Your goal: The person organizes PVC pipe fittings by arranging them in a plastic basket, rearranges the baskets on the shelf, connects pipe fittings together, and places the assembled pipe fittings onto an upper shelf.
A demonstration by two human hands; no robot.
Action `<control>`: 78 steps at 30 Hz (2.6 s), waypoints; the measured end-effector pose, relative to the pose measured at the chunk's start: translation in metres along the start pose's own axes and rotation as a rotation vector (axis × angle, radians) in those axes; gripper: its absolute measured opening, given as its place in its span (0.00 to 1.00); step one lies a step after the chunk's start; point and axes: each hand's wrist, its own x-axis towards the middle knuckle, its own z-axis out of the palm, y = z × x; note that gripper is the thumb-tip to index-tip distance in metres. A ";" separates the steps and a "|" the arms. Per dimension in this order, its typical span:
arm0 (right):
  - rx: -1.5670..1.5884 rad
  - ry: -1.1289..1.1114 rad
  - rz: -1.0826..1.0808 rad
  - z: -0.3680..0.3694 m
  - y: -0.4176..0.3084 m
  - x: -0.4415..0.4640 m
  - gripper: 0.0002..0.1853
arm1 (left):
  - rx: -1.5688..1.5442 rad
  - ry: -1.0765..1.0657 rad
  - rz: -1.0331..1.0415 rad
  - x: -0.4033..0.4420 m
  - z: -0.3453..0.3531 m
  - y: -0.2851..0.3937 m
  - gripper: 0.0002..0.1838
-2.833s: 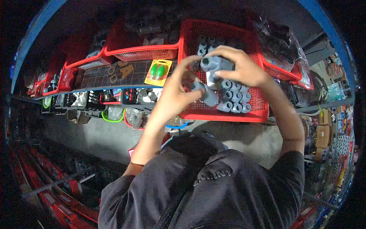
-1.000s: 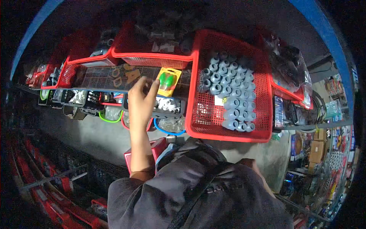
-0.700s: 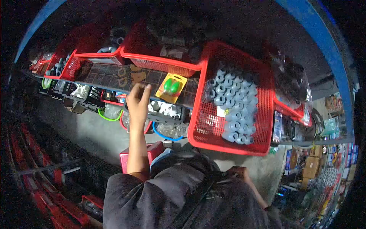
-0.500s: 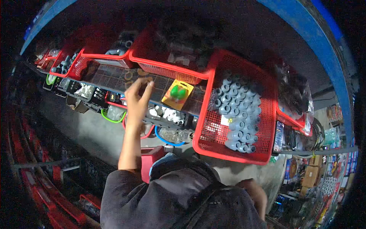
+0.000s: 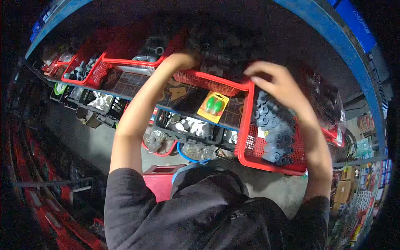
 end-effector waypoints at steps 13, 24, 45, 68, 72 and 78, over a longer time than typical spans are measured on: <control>-0.027 -0.670 0.298 0.125 0.155 0.101 0.38 | -0.004 -0.197 -0.010 0.060 0.015 -0.026 0.18; -0.375 -0.566 0.402 0.134 0.147 0.102 0.32 | -0.021 -0.268 -0.004 0.074 0.018 -0.031 0.20; 0.058 -0.379 0.275 0.154 0.162 0.101 0.42 | -1.105 -0.404 -0.132 0.129 0.025 -0.067 0.22; 0.004 -0.165 0.417 0.105 0.126 0.078 0.39 | -0.037 0.268 0.182 0.120 0.047 -0.052 0.16; 0.065 0.014 0.461 0.072 0.106 0.059 0.37 | 0.109 0.334 0.221 0.121 0.053 -0.052 0.16; 0.135 0.120 0.566 0.025 0.067 0.009 0.36 | 0.232 0.394 0.261 0.125 0.054 -0.062 0.15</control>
